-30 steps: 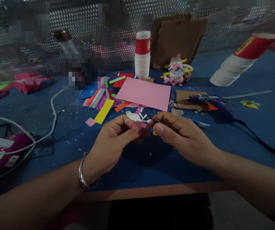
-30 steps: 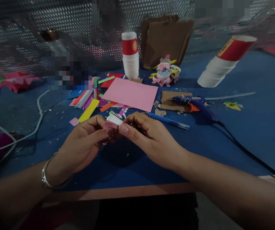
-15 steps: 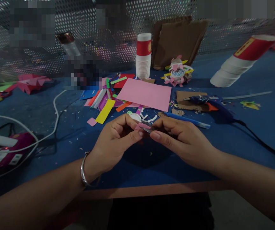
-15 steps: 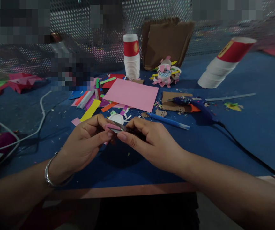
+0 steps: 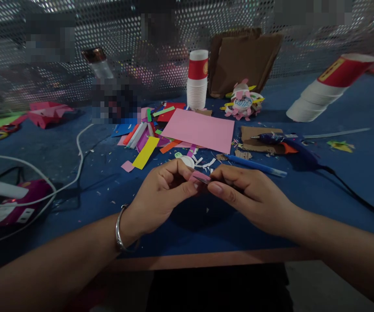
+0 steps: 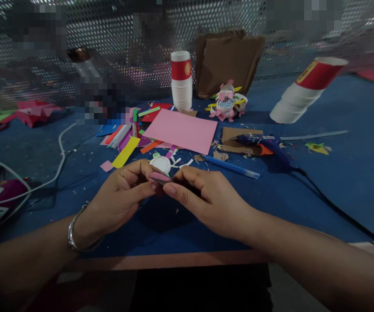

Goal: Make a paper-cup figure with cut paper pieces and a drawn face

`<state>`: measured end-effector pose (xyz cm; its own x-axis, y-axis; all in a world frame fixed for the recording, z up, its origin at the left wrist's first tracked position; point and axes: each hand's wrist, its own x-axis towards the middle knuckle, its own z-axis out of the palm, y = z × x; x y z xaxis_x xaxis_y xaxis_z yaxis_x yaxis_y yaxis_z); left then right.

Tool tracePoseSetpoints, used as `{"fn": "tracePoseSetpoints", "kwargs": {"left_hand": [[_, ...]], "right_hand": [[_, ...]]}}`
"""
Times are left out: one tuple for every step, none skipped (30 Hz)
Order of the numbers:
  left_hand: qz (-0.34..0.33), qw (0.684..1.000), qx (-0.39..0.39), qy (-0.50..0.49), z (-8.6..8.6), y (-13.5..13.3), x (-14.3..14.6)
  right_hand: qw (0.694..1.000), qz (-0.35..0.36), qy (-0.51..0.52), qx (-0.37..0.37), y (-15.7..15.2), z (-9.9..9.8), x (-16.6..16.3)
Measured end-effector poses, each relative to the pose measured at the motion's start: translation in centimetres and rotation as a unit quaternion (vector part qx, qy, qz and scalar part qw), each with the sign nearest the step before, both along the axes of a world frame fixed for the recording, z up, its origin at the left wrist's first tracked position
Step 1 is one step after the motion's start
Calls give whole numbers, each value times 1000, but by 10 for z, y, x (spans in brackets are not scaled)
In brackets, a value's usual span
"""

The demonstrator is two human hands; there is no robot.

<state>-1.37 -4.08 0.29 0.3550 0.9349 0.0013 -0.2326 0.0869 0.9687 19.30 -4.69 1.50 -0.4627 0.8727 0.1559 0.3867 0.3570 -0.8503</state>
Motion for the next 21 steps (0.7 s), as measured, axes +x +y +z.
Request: {"fn": "tracePoseSetpoints", "kwargs": {"left_hand": [[-1, 1000, -4, 3, 0, 0, 0], [-2, 1000, -10, 5, 0, 1, 0], [-5, 1000, -15, 5, 1, 1, -1], [-9, 1000, -21, 6, 1, 1, 0], [-13, 1000, -26, 6, 2, 1, 0], [-17, 999, -30, 8, 2, 2, 0], [-19, 999, -34, 11, 2, 2, 0], [-19, 999, -36, 15, 3, 2, 0], [-19, 999, -38, 19, 3, 3, 0], [-19, 999, -39, 20, 2, 3, 0], [-21, 999, -40, 19, 2, 4, 0], [-23, 999, -42, 16, 1, 4, 0], [-25, 999, -43, 12, 1, 4, -1], [-28, 999, -44, 10, 0, 4, -1], [-30, 998, -45, 8, 0, 4, -1], [-32, 998, -47, 8, 0, 5, -2], [-35, 998, -50, 7, 0, 5, -2], [-40, 998, -54, 7, 0, 5, -2], [-44, 997, -59, 6, 0, 4, -2], [-49, 997, -63, 6, 1, 4, -2], [-54, 996, -68, 6, 2, 4, -2]], "right_hand": [[1000, 0, -2, 0, 0, 0, 0], [1000, 1, -5, -1, 0, 0, 0], [1000, 1, -7, -2, 0, 0, 1], [1000, 1, -8, -2, 0, 0, 1], [1000, 2, -9, -2, 1, -1, 1], [1000, 2, -9, -2, 1, -1, 1], [1000, 2, -11, -2, 1, -1, 1], [1000, 3, -13, -2, 2, -1, 2], [1000, 4, -15, -2, 2, -1, 2], [1000, 6, -18, -3, 2, -1, 2], [1000, 9, -20, -3, 2, -1, 2], [1000, 12, -23, -3, 2, -1, 2], [1000, 15, -25, -1, 3, -1, 2], [1000, 15, -27, 1, 3, -1, 2], [999, 16, -29, 2, 2, -1, 3], [999, 15, -31, 3, 2, -2, 3], [999, 15, -32, 4, 2, -2, 3], [999, 14, -33, 3, 2, -3, 3], [999, 15, -34, 2, 3, -3, 3], [999, 15, -35, 1, 3, -4, 3], [999, 15, -36, 1, 3, -4, 4]]}}
